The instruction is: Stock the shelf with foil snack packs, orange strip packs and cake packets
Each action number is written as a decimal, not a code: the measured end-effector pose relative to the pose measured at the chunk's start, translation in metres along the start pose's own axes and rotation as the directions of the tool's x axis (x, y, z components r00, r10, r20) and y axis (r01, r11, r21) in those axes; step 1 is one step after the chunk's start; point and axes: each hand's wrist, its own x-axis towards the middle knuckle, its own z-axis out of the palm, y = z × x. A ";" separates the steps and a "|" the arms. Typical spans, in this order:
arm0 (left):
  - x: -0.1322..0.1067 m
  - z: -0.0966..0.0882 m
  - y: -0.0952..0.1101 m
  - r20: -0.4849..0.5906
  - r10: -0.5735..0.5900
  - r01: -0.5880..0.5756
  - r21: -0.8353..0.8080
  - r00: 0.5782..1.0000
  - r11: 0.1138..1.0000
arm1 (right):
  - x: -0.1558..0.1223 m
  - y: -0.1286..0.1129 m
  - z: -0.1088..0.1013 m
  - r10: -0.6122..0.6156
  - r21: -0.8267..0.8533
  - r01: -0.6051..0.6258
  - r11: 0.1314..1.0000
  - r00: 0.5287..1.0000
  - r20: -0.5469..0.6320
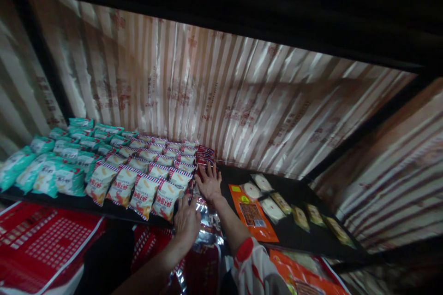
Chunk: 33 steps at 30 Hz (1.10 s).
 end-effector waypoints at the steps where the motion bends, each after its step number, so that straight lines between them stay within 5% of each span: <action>1: -0.002 -0.001 0.001 -0.016 0.016 -0.016 -0.010 1.000 1.000 | -0.002 0.001 0.001 -0.008 0.023 0.009 1.000 0.999 -0.045; 10: -0.032 0.001 0.005 -0.078 0.163 -0.175 -0.176 0.984 0.969 | -0.053 0.007 0.014 -0.112 0.212 0.213 0.954 0.906 -0.408; 19: -0.090 0.008 -0.017 -0.068 0.318 -0.322 -0.326 0.946 0.889 | -0.141 -0.002 0.017 -0.118 0.389 0.318 0.865 0.881 -0.458; 27: -0.151 0.016 -0.058 0.153 0.433 -0.368 -0.326 0.888 0.871 | -0.230 -0.005 0.055 -0.222 0.476 0.353 0.805 0.925 -0.309; 33: -0.157 0.027 -0.092 0.537 0.378 -0.269 -0.272 0.754 0.924 | -0.255 -0.011 0.099 -0.100 0.490 0.028 0.871 0.988 0.121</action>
